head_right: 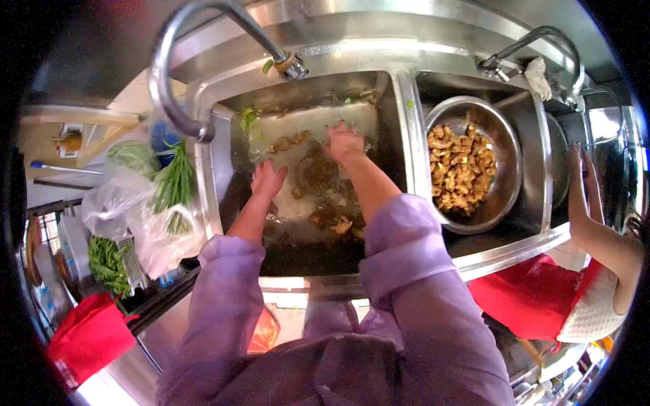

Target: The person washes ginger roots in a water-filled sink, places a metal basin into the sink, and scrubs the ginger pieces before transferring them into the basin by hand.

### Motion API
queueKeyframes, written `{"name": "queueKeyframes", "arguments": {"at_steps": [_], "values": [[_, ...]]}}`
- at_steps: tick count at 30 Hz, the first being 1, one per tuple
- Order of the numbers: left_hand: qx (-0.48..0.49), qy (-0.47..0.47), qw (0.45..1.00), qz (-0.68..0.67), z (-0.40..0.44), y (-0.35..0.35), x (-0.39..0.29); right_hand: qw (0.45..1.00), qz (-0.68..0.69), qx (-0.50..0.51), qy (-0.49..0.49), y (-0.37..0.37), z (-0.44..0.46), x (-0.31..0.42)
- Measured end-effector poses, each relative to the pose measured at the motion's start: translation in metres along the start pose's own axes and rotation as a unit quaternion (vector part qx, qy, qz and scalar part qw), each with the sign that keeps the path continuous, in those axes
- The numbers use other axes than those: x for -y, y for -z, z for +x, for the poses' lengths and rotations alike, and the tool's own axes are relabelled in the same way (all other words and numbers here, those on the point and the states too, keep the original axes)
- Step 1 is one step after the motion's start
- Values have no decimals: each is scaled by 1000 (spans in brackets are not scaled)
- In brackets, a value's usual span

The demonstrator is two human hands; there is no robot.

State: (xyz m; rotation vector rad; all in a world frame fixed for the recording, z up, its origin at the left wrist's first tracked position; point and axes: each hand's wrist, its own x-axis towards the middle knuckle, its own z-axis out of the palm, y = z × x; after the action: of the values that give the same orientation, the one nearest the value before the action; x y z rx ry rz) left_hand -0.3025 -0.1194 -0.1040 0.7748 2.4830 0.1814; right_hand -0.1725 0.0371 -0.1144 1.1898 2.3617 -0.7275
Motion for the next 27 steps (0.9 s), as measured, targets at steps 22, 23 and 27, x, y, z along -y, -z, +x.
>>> {"name": "queueKeyframes", "arguments": {"at_steps": [22,23,27], "values": [[435,-212,874,58,-65,-143,51,980,-25,193,27,-152,-87,-15],[452,-233,857,84,-70,-142,54,980,-22,195,25,-149,-96,-17],[465,-190,862,69,-71,-157,52,967,-53,248,30,-147,-100,-39]]}}
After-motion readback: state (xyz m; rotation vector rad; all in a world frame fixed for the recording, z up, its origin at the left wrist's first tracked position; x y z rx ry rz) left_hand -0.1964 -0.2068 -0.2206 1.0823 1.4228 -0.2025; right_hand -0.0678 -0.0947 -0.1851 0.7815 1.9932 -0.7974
